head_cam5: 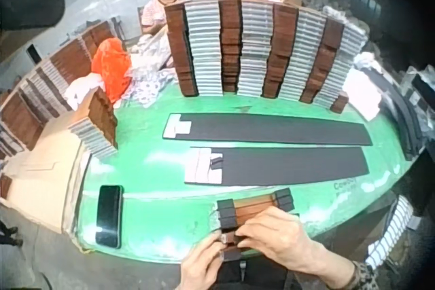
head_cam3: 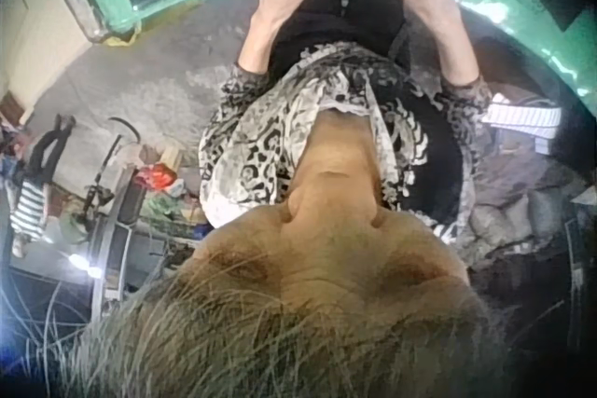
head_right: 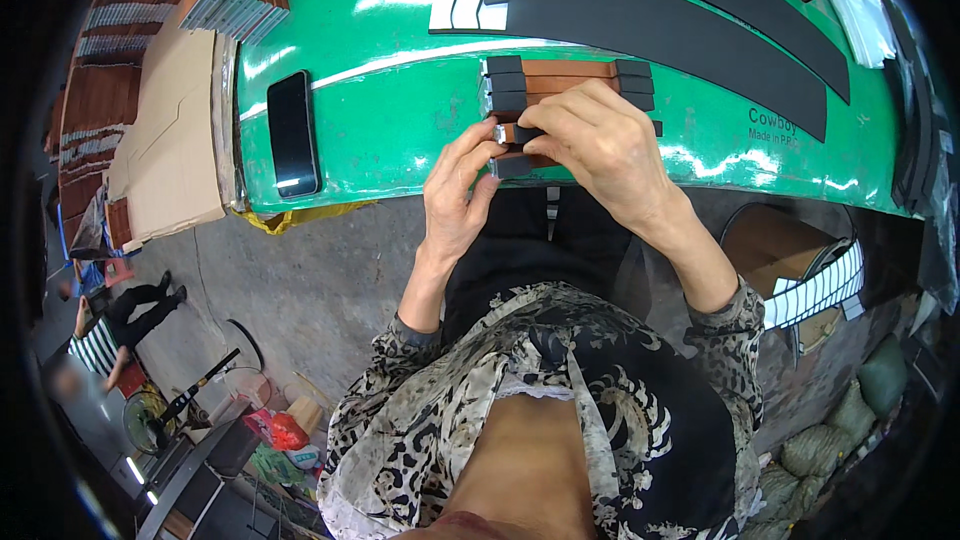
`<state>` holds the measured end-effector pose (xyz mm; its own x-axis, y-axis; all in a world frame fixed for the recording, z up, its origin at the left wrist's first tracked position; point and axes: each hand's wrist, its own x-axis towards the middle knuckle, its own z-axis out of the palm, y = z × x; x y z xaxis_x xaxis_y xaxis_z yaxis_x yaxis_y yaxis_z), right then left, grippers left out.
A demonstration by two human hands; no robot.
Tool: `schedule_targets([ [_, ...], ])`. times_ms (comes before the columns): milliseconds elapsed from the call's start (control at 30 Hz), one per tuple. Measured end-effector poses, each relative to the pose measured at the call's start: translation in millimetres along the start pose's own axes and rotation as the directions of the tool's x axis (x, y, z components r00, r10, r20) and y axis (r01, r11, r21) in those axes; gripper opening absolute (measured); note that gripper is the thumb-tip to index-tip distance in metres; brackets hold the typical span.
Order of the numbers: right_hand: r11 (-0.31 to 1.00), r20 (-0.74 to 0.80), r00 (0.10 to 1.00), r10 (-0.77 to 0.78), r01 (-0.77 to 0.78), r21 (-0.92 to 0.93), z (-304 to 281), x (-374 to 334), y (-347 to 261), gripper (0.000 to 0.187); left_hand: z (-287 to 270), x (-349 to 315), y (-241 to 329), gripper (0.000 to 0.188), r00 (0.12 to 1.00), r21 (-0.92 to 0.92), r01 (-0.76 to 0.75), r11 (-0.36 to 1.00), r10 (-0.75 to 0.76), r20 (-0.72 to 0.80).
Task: Applying black adhesive protective pads to small wooden furniture components.
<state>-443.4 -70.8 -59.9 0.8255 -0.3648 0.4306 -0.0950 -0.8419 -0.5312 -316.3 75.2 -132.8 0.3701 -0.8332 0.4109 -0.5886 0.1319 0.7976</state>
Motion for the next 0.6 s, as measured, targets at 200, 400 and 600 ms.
schedule_targets([
  [200, 0.998, 0.026, 1.0, -0.011, 0.013, -0.055, 4.2, 2.6, -1.9, 0.03, -1.3, 0.1, 0.1, 0.037, 1.0, -0.012, 0.003, 1.0, -0.003, -0.012],
  [400, 0.998, 0.036, 0.999, -0.013, 0.016, -0.062, 6.4, 3.8, -3.5, 0.029, -0.2, -0.6, -1.8, 0.036, 1.0, -0.018, -0.004, 1.0, 0.003, -0.022],
  [600, 0.998, 0.031, 0.999, -0.016, 0.018, -0.065, 7.5, 3.8, -3.7, 0.028, -0.2, -0.3, -1.6, 0.037, 1.0, -0.025, -0.006, 1.0, 0.005, -0.022],
])
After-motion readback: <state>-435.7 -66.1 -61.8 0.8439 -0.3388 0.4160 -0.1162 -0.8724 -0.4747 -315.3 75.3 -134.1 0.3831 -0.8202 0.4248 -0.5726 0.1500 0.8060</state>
